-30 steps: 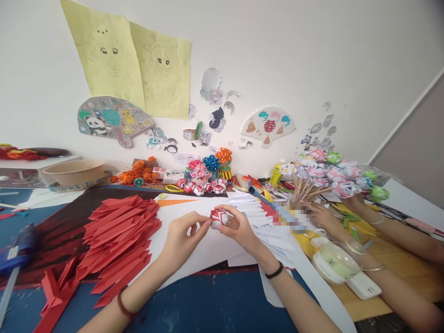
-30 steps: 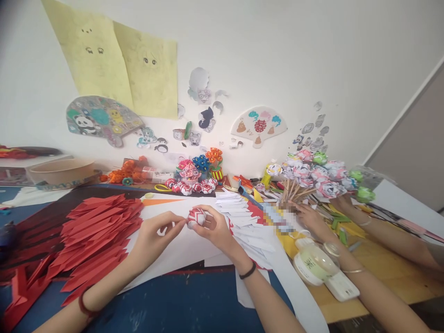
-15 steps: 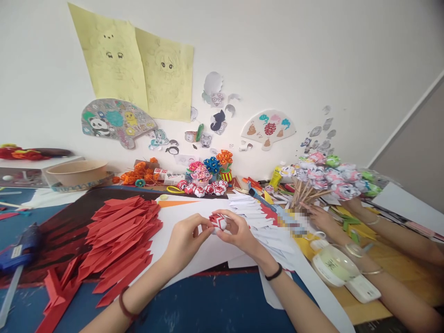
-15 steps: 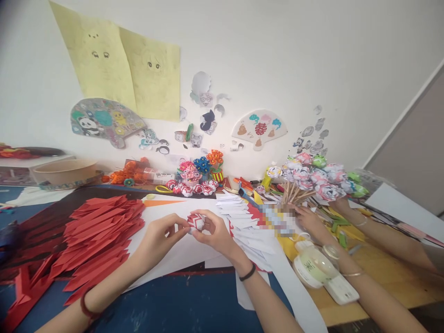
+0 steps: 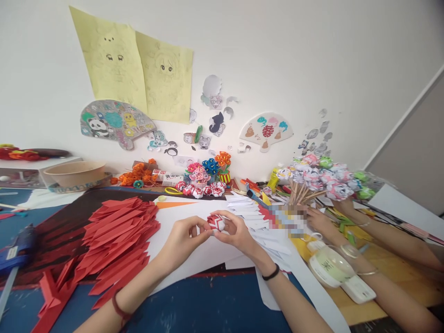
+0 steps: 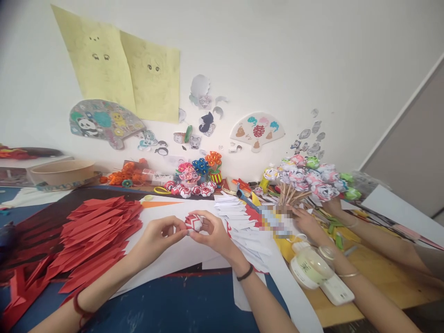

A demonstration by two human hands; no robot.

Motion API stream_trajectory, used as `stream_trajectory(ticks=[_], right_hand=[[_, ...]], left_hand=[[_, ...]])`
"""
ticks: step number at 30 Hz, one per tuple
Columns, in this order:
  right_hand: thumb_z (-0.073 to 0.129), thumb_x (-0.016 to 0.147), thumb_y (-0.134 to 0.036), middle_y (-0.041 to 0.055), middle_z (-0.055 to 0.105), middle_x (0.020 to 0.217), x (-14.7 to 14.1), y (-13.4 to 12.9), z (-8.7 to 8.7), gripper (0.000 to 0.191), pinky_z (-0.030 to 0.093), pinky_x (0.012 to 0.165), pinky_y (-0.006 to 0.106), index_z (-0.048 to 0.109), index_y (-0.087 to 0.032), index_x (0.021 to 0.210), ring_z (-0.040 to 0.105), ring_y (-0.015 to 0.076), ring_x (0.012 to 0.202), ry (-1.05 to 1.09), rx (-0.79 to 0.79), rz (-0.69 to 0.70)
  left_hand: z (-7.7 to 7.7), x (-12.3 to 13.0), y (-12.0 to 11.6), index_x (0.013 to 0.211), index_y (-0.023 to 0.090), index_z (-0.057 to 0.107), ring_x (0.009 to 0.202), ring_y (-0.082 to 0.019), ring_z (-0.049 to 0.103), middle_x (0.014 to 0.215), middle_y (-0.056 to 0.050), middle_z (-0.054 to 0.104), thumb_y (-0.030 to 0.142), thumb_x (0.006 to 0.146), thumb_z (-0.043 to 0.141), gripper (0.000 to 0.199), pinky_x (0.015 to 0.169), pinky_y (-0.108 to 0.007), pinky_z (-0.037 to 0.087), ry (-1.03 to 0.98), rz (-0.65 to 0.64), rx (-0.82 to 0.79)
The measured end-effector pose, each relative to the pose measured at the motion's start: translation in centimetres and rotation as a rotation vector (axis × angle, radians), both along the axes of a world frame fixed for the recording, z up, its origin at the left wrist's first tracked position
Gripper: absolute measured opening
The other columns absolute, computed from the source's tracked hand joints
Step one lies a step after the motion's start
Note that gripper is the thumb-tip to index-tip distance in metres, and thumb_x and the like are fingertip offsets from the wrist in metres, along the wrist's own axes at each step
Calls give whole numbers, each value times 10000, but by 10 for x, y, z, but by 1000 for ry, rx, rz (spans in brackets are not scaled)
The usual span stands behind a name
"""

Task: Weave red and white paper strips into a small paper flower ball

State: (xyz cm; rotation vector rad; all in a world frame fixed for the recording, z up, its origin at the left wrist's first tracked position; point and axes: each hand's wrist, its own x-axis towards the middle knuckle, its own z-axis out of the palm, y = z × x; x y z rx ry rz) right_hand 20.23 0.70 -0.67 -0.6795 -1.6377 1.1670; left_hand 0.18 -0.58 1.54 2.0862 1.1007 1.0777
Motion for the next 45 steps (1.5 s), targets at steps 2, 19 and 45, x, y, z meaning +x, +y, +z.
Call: stream_trajectory(ticks=[2,19,45], right_hand=[[781,725,-269,91,595,1246,0,-1,1,496,528,866,328,596,-220,1183,615,218,1063,-4,-2,-9],[779,729,-351,65,612,1176,-3,-5,7,430,520,778,304,632,-247,1119,598,217,1028,-15,-118,-23],[778,724,-320,64,596,1200,0,-1,5,467,505,806,303,623,-244,1158,590,194,1008,-70,-106,6]], left_hand=[[0,-1,-1,832,206,656,578,-97,428,673,33,588,374,886,575,195,536,-204,354,12,-14,28],[-15,3,-6,952,193,560,652,-139,510,776,-1,596,203,957,498,63,607,-271,337,332,26,790],[-10,-7,6,922,222,640,727,-122,559,816,-3,624,260,922,549,98,647,-230,399,187,-25,358]])
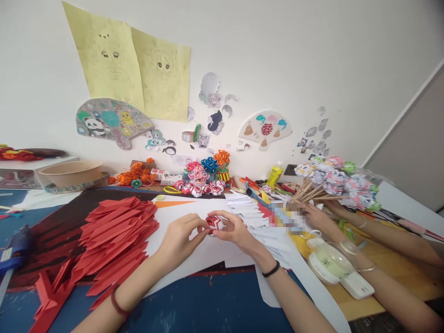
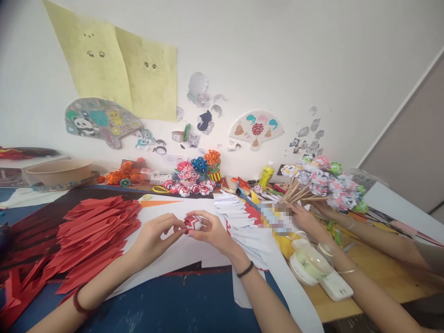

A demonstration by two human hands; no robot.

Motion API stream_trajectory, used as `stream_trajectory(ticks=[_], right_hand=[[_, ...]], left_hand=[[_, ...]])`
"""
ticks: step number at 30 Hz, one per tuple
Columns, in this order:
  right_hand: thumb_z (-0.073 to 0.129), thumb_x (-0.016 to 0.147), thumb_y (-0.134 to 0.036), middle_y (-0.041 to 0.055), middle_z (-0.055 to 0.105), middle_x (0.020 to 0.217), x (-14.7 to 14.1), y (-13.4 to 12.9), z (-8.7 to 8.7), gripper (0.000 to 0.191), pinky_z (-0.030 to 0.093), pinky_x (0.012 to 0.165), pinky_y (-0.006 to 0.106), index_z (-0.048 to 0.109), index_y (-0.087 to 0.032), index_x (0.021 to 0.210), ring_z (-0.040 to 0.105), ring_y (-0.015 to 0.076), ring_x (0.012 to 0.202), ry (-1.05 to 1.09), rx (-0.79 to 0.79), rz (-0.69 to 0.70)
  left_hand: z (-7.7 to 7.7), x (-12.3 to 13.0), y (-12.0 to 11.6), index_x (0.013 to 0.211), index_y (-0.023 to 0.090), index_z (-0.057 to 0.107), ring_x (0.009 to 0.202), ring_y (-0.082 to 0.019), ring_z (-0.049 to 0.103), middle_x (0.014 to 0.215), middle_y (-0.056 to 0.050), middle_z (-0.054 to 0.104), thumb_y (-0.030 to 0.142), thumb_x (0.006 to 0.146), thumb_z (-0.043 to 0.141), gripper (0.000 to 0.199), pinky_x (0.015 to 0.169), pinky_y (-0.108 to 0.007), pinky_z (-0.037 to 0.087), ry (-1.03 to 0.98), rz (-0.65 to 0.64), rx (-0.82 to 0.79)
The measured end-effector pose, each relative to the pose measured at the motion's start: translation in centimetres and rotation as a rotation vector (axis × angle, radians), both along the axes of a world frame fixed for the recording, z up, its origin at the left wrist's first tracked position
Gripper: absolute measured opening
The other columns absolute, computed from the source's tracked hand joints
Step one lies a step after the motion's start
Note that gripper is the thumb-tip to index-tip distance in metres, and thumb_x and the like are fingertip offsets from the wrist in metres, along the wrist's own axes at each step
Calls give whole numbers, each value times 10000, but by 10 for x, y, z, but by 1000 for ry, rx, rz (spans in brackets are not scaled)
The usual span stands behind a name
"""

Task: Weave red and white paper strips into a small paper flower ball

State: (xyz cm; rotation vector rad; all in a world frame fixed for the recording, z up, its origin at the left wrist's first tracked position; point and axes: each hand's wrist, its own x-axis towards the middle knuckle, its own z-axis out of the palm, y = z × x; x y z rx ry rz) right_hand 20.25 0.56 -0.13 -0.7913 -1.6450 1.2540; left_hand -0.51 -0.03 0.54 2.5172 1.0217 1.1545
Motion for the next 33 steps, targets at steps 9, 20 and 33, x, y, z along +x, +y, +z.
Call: stream_trajectory(ticks=[9,20,33], right_hand=[[767,730,-342,56,619,1155,-2,2,-3,440,492,711,268,641,-235,1138,584,174,926,-25,6,-3],[760,731,-331,51,608,1179,-3,1,-6,444,511,775,288,639,-243,1150,569,204,1042,-21,29,-23],[774,726,-398,61,610,1229,-9,0,-8,446,497,930,361,655,-248,1129,557,240,1153,30,18,-88]], left_hand=[[-2,2,-1,918,204,624,747,-148,569,822,-25,622,257,954,480,158,676,-263,414,117,-2,93],[-8,7,-4,951,203,581,622,-142,538,818,-6,625,240,979,423,165,601,-272,362,277,76,291],[-13,14,-8,804,166,553,560,-142,456,692,-19,522,61,940,358,260,540,-292,296,412,126,653]])
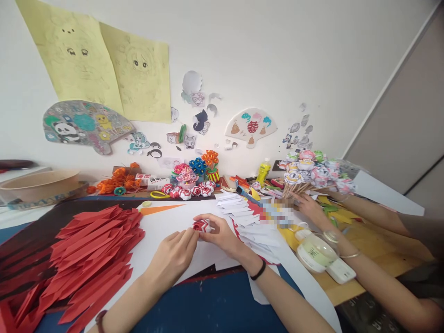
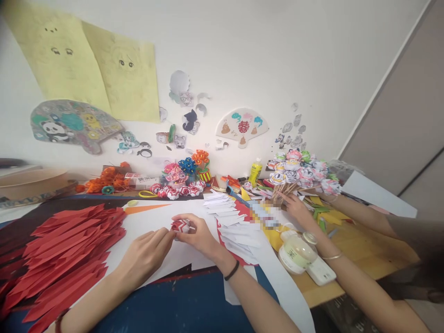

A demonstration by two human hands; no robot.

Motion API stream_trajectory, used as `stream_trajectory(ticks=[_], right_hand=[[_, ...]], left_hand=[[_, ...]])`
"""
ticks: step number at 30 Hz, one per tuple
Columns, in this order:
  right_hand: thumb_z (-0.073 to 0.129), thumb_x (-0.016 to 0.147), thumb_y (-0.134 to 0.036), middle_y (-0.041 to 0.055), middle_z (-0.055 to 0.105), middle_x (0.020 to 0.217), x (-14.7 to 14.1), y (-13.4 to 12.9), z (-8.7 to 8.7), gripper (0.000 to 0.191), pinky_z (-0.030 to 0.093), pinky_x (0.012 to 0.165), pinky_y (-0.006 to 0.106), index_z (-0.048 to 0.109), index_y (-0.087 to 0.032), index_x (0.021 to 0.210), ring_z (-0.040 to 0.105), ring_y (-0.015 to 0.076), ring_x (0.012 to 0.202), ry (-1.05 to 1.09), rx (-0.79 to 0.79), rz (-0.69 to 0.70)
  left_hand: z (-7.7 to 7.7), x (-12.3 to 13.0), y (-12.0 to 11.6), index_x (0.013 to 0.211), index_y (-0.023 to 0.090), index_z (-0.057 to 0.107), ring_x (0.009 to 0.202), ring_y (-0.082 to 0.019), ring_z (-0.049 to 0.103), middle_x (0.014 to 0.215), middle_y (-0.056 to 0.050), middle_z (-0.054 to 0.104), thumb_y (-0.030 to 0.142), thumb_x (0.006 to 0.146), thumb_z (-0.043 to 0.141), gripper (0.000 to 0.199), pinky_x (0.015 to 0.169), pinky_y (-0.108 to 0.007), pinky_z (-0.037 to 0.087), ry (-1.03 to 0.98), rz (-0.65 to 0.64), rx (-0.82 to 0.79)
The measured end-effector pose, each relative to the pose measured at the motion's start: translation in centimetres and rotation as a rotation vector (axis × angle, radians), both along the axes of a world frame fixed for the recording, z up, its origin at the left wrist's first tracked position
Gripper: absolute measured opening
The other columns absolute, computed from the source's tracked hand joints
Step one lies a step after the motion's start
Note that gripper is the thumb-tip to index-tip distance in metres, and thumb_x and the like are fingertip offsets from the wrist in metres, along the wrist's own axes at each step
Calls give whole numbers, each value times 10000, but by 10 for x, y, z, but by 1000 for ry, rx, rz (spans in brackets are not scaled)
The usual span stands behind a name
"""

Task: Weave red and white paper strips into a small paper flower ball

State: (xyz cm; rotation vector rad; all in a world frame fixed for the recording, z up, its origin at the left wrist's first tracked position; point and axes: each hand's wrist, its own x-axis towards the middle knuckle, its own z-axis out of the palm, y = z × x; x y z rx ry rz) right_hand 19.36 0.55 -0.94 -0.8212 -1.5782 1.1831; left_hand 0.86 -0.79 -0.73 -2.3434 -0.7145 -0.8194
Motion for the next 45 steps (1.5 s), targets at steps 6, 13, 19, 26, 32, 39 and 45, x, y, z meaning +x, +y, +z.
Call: stream_trajectory(ticks=[6,13,19,26,32,39,45], right_hand=[[774,720,-372,61,614,1223,3,3,-1,449,505,893,351,650,-247,1133,560,241,1142,12,6,-1],[758,729,-338,50,614,1173,5,2,3,421,513,840,319,650,-245,1124,575,214,1062,30,49,0],[742,738,-342,61,607,1179,6,2,2,426,503,857,326,638,-232,1136,567,220,1076,10,86,14],[740,737,-342,63,601,1176,7,3,1,430,488,879,332,639,-237,1142,563,227,1088,-41,115,25],[740,743,-300,66,592,1198,6,3,0,417,474,923,349,637,-246,1143,557,231,1120,-27,117,28],[742,745,-299,67,599,1192,7,2,0,410,468,935,355,643,-243,1139,556,236,1129,-31,130,20],[731,756,-275,64,606,1208,8,2,1,399,472,929,344,640,-237,1143,550,232,1147,-14,117,19]], left_hand=[[-2,3,0,932,199,607,529,-98,489,766,5,600,259,961,444,176,533,-245,331,-285,45,-352],[9,4,4,845,178,670,507,-102,396,607,20,558,495,858,539,343,506,-220,306,-694,22,-1096],[16,6,4,845,138,674,518,-83,371,719,-22,601,597,735,627,475,466,-202,236,-865,-33,-1415],[19,1,9,803,140,696,496,-73,324,594,16,543,537,746,633,406,477,-206,215,-798,-51,-1407],[17,-1,10,782,152,731,549,-122,466,613,-16,626,501,760,622,366,495,-220,307,-764,-73,-1300],[15,-2,9,809,167,735,558,-112,433,679,-21,657,475,803,613,332,536,-235,310,-700,-64,-1230],[7,0,9,838,179,723,553,-97,349,682,-4,633,476,840,598,322,540,-232,280,-693,-56,-1103]])
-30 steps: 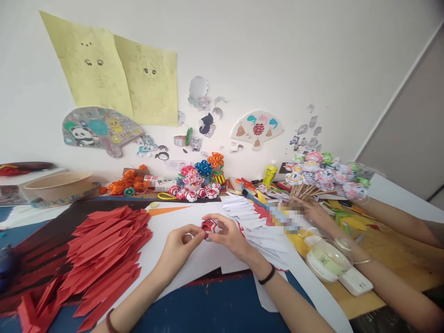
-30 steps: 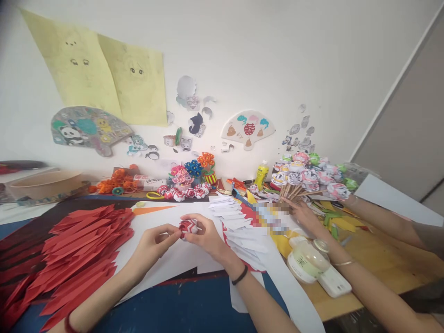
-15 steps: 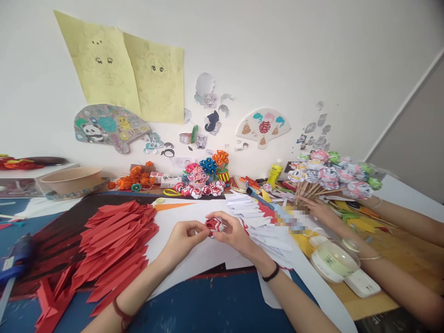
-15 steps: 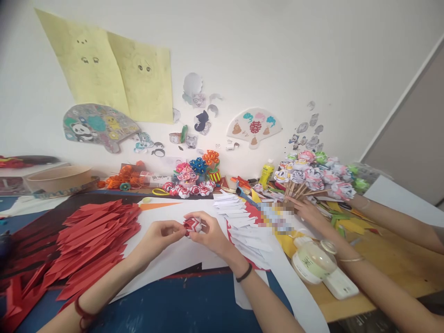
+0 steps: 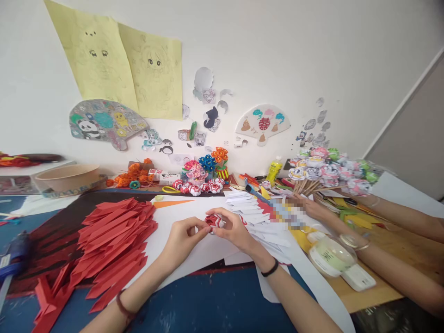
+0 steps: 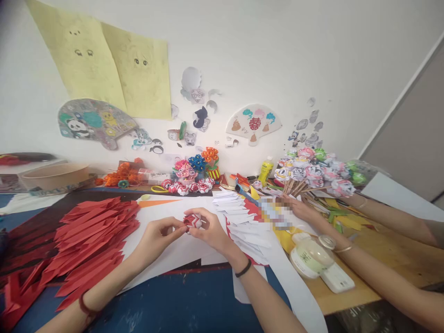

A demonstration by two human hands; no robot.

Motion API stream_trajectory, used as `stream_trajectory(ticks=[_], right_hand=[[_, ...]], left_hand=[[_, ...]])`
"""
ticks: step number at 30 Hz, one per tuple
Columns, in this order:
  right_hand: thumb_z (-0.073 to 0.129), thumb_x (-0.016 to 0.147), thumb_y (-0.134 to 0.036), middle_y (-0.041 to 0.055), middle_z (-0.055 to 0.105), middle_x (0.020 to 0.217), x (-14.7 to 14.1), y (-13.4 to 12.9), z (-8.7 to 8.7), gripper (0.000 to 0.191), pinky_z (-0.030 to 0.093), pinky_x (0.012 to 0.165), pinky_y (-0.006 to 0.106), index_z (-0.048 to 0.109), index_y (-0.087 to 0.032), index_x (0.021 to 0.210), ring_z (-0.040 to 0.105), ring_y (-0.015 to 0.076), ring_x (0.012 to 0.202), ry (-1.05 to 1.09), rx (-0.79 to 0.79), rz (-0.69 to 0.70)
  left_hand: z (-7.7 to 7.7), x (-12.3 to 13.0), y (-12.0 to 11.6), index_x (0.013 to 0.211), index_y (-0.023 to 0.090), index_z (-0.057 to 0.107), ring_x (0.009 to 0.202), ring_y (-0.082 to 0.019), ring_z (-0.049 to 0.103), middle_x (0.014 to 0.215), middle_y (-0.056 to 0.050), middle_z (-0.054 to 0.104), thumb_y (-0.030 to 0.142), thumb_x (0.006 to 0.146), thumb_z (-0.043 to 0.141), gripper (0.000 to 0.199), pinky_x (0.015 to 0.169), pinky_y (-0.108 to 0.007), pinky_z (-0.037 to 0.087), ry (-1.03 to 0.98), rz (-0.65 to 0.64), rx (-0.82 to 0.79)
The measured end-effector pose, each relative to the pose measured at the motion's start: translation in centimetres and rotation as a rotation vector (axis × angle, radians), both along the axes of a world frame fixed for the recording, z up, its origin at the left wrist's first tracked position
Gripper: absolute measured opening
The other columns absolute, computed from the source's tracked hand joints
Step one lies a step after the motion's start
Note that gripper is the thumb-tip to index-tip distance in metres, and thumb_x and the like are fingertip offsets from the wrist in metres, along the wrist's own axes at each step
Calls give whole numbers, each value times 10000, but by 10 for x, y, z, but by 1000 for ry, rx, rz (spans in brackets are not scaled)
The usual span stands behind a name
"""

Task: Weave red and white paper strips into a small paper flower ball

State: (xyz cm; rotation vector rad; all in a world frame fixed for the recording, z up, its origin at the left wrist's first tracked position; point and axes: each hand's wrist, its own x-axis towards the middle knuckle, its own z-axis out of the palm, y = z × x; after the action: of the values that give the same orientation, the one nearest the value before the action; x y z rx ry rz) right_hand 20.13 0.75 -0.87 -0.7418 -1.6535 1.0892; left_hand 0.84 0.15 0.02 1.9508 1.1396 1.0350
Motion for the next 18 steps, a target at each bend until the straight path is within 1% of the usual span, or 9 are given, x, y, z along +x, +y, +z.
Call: stream_trajectory(ticks=[4,7,11,14,18], right_hand=[[735,756,-303,67,608,1214,-1,1,-1,412,513,836,319,633,-233,1149,557,226,1115,43,-65,19],[746,743,-310,65,617,1191,-1,2,-1,421,525,790,308,636,-235,1143,577,216,1059,62,-119,35],[750,740,-306,68,617,1185,-1,1,0,411,522,805,323,647,-240,1132,571,230,1080,62,-131,54],[740,747,-295,67,618,1176,-1,0,0,390,512,822,330,655,-240,1123,567,232,1083,56,-130,57],[734,754,-285,60,624,1152,-2,0,1,380,500,808,315,657,-237,1123,568,222,1059,55,-153,90]], left_hand=[[4,-2,0,859,190,715,564,-99,366,717,-1,643,444,869,576,289,544,-228,297,27,-40,32],[9,-5,-1,870,205,705,580,-97,408,744,9,653,368,884,573,210,556,-219,322,89,-92,120],[11,-9,-1,881,220,691,611,-95,465,782,17,657,285,891,565,142,580,-215,344,184,-113,236],[11,-10,-1,901,227,689,622,-92,482,809,17,654,268,908,546,149,598,-218,352,233,-132,271],[11,-10,-1,884,228,688,625,-89,489,794,25,652,255,906,553,139,608,-214,359,230,-143,283]])
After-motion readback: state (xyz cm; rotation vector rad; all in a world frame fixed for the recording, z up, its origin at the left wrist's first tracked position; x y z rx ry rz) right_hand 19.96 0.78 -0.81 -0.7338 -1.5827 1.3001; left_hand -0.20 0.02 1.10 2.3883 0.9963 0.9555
